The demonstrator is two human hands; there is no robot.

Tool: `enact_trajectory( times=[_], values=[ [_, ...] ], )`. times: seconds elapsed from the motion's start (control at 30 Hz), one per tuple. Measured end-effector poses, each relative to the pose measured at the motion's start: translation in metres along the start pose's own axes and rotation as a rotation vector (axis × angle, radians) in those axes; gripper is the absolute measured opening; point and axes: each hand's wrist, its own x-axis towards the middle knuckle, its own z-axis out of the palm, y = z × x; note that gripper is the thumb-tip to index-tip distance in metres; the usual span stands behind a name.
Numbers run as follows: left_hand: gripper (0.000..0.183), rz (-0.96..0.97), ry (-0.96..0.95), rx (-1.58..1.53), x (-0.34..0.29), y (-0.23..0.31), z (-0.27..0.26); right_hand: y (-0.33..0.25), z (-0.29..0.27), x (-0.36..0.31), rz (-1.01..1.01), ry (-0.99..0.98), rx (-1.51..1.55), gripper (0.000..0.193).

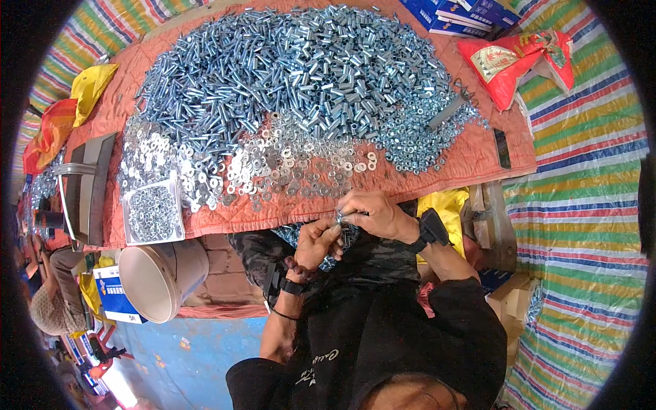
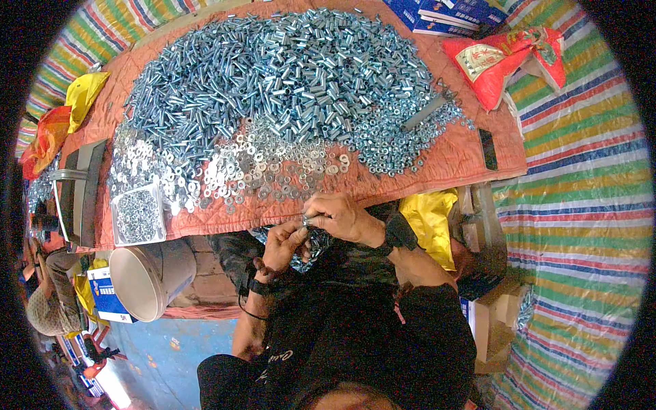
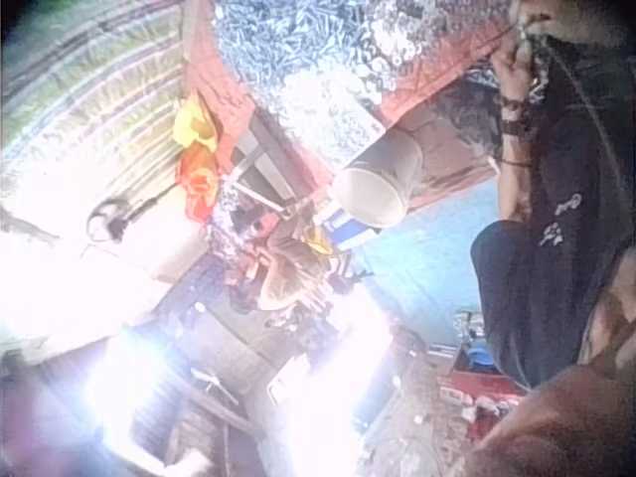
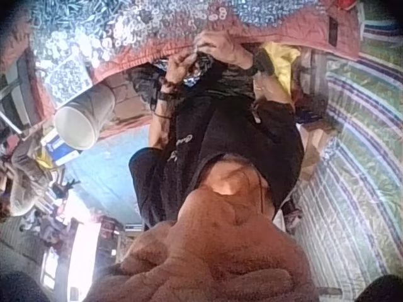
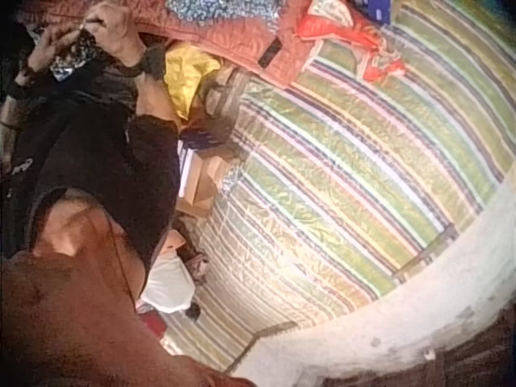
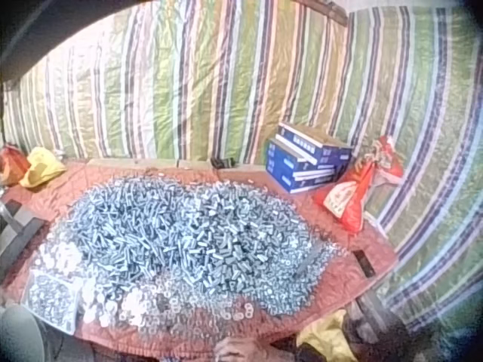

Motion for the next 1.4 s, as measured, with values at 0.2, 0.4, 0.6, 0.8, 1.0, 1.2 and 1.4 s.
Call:
enact_trajectory(
  times=[0.2, 0.4, 0.6, 0.8, 1.0, 1.2, 1.4],
  values=[
    [0.020, 0.260, 0.200, 0.421, -0.009, 0.009, 0.013, -0.005, 0.008, 0.000, 0.198, 0.067, -0.054, 0.025],
    [0.019, 0.255, 0.180, 0.359, -0.011, 0.012, 0.012, -0.004, 0.004, 0.000, 0.150, 0.024, -0.025, 0.022],
    [0.018, -0.059, -0.160, -0.231, -0.017, 0.012, 0.000, -0.010, -0.015, 0.011, -0.076, -0.150, 0.205, 0.023],
    [0.017, -0.024, -0.114, -0.209, -0.021, 0.017, 0.008, -0.019, -0.019, 0.012, 0.127, -0.179, 0.133, 0.023],
    [0.018, 0.208, 0.147, 0.155, -0.022, 0.025, 0.012, -0.021, -0.003, 0.005, 0.094, 0.048, -0.009, 0.024],
    [0.018, 0.203, 0.089, 0.227, -0.020, 0.034, 0.009, -0.039, -0.005, 0.006, 0.258, 0.061, 0.045, 0.023],
    [0.019, 0.051, -0.060, 0.006, -0.020, 0.032, 0.005, -0.032, -0.014, 0.006, 0.055, -0.024, -0.014, 0.018]
  ],
)
